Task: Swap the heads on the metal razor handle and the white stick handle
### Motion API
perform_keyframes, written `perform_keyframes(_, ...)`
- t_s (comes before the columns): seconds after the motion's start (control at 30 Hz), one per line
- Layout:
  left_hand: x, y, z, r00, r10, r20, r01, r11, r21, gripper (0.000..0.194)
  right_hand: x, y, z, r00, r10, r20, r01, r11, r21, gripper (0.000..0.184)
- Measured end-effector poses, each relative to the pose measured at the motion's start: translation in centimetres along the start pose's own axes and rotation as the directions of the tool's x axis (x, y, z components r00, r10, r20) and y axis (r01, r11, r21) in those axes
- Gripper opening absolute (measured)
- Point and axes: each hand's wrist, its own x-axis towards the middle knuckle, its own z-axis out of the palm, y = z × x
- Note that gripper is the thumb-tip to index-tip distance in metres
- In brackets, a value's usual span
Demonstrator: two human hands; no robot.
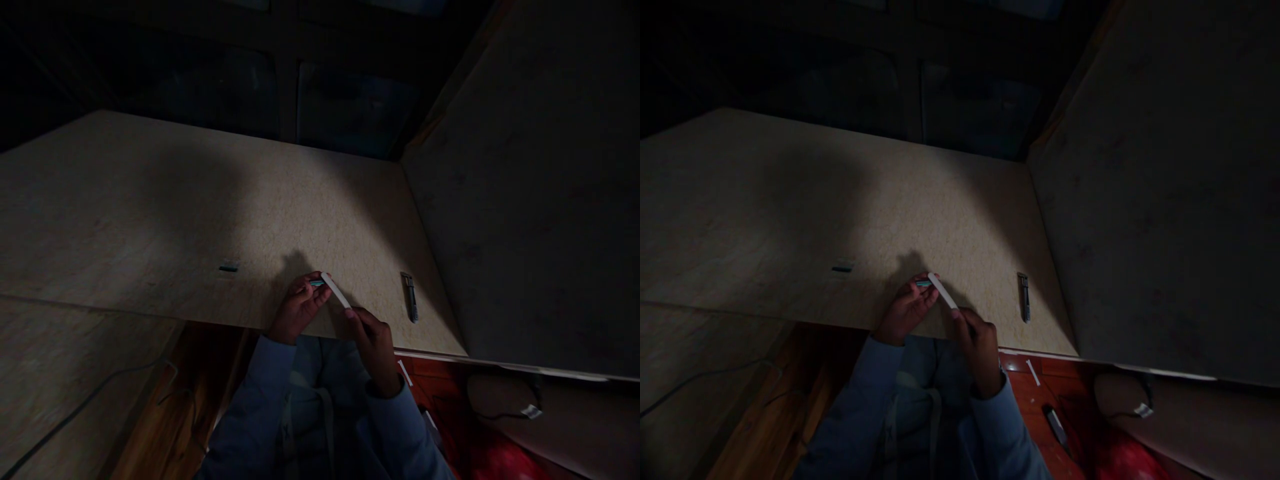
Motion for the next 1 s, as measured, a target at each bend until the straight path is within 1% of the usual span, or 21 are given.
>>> perform_keyframes(0.07,0.0,0.0,0.1,0.999,0.002,-0.036,-0.002,1.0,0.007,0.018,-0.1,0.0,0.0,1.0,-0.001,-0.023,0.0,1.0,-0.007,0.04)
perform_keyframes(0.13,0.0,0.0,0.2,0.999,0.004,-0.054,-0.003,1.0,0.011,0.018,-0.4,0.0,0.2,1.0,-0.004,-0.026,0.004,1.0,-0.004,0.039)
perform_keyframes(0.3,-0.1,-0.1,0.2,0.999,0.027,-0.018,-0.027,0.999,0.024,0.028,-0.7,-0.4,0.6,0.997,-0.033,0.065,0.031,0.999,0.026,0.038)
perform_keyframes(0.43,-0.1,-0.1,0.0,1.0,0.009,-0.009,-0.009,0.999,0.034,0.032,-0.4,-0.1,0.5,1.0,-0.01,0.028,0.009,1.0,0.014,0.04)
perform_keyframes(0.6,-0.2,0.0,0.1,0.999,0.019,-0.029,-0.019,1.0,0.021,0.028,-0.2,0.5,-0.1,1.0,-0.004,-0.014,0.004,1.0,0.008,0.04)
perform_keyframes(0.73,-0.1,-0.1,0.2,0.999,0.013,-0.044,-0.012,1.0,0.028,0.026,-0.4,0.2,-0.3,0.999,0.001,-0.046,-0.002,1.0,-0.013,0.042)
perform_keyframes(0.83,0.0,-0.2,0.0,0.999,0.024,-0.034,-0.023,1.0,0.02,0.028,-0.6,-0.1,-0.1,0.998,0.003,-0.065,-0.002,1.0,0.007,0.043)
perform_keyframes(0.9,0.0,-0.2,0.1,0.999,0.028,-0.022,-0.028,0.999,0.017,0.03,-0.7,-0.2,0.2,0.998,0.012,-0.057,-0.01,0.999,0.032,0.042)
perform_keyframes(1.0,-0.1,-0.2,0.2,1.0,0.022,-0.002,-0.021,0.999,0.025,0.034,-0.9,-0.4,0.8,1.0,0.021,-0.002,-0.021,0.998,0.061,0.04)
